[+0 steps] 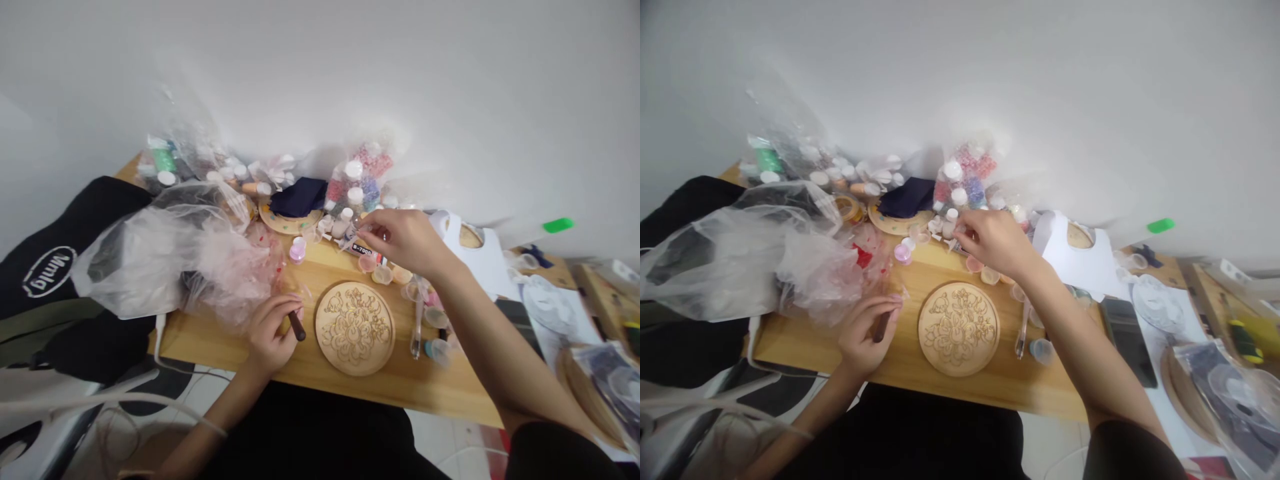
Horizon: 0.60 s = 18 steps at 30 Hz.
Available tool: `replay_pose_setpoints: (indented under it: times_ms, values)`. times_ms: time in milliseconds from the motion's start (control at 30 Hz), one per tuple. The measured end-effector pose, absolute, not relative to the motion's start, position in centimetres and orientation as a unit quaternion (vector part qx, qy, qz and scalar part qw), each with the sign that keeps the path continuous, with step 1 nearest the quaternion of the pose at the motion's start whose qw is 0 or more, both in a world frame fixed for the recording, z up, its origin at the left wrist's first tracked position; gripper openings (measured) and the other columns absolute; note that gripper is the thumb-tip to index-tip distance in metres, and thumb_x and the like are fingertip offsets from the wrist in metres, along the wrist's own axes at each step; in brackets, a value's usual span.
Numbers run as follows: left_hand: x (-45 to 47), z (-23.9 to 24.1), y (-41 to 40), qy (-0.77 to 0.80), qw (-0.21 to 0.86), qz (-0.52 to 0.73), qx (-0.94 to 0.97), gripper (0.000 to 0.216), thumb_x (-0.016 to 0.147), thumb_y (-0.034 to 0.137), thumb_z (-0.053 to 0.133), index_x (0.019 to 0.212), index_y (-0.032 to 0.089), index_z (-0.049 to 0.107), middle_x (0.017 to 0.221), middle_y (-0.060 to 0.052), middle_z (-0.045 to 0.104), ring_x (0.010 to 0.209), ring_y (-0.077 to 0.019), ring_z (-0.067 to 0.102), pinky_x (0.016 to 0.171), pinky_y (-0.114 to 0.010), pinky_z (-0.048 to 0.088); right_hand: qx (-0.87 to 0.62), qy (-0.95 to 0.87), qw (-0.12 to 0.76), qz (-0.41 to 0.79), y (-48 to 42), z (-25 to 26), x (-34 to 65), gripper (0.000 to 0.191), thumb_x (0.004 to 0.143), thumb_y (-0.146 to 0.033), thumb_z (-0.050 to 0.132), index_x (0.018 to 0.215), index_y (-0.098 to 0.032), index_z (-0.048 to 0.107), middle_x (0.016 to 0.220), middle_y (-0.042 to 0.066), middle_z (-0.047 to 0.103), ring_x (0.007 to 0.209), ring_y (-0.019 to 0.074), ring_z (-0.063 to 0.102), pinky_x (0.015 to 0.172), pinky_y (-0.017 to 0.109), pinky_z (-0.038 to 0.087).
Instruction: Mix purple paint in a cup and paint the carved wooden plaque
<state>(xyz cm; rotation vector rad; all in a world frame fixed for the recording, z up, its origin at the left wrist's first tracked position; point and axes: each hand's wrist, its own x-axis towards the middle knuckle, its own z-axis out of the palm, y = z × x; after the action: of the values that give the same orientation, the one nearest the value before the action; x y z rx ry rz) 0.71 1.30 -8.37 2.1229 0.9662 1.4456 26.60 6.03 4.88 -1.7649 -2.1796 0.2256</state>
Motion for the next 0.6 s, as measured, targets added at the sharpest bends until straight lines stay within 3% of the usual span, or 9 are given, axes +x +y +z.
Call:
replay_pose_setpoints:
  times_ms: [367, 600]
  values:
    - [0.8, -8.2, 1.3, 0.348, 0.197, 0.518, 0.756, 0.016, 0.083, 0.005, 0.066, 0.093, 0.018, 0.067, 0.093, -0.005, 0.073, 0.086, -0.0170, 0.072, 0.081, -0.030, 0.061, -0.608, -0.744, 0.268, 0.067, 6.0, 5.5, 26.9, 0.016, 0.086, -0.029, 0.059, 0.086, -0.018, 0.071, 0.076, 0.003, 0.074, 0.062, 0.0150, 0.064, 0.063, 0.028, 0.047]
    - [0.8, -8.2, 1.3, 0.348, 0.202, 0.520, 0.753, 0.016, 0.084, 0.005, 0.065, 0.094, 0.018, 0.067, 0.093, -0.005, 0.072, 0.086, -0.0171, 0.072, 0.080, -0.030, 0.061, -0.610, -0.743, 0.266, 0.073, 6.9, 4.3, 26.5, 0.013, 0.086, -0.026, 0.059, 0.088, -0.019, 0.070, 0.082, 0.004, 0.075, 0.064, 0.0158, 0.065, 0.065, 0.029, 0.047]
